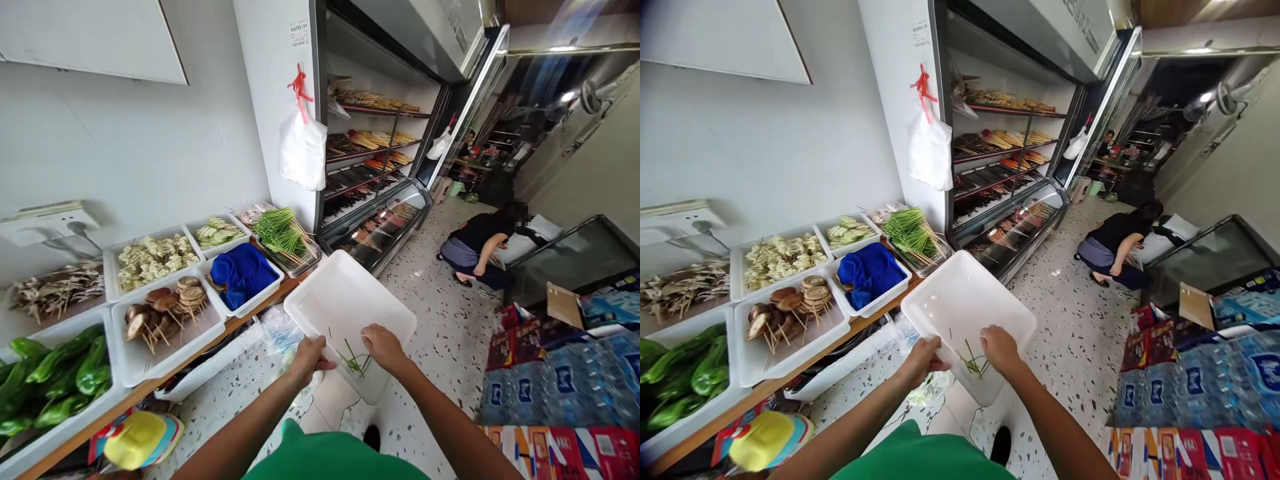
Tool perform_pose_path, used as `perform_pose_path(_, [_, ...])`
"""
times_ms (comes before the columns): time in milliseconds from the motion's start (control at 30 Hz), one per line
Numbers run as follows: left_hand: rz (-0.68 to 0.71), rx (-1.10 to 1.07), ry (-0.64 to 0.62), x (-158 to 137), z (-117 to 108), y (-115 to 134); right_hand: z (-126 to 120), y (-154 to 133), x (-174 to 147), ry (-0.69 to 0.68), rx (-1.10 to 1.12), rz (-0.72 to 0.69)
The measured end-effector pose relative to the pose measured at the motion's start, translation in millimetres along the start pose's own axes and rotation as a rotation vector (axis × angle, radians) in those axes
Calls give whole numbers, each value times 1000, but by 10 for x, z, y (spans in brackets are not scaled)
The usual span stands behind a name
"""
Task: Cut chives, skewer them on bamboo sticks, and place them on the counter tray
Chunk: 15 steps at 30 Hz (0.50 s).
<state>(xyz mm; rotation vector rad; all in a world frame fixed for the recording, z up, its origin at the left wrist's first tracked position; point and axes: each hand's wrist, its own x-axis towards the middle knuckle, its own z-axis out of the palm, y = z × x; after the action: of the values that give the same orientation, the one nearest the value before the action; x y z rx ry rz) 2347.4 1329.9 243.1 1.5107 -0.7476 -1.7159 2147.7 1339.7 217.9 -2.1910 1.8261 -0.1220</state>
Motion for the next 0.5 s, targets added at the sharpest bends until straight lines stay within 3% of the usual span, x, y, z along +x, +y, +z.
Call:
perform_pose_path(67, [-49, -11, -7, 12, 225, -96, -46, 296, -12, 46, -39, 130])
perform_pose_path(167, [-61, -2, 17, 49, 660, -250, 61, 612, -78, -69, -125, 232])
perform_pose_path(267, [-37, 41, 82, 123, 1077, -372, 257, 803, -208, -168, -85, 112])
perform_pose_path(367, [-57, 49, 132, 163, 1382, -424, 301, 1035, -312, -216, -38, 10])
perform_pose_path(500, [-114, -37, 202, 72, 1621, -432, 195, 1443, -338, -26, -49, -115])
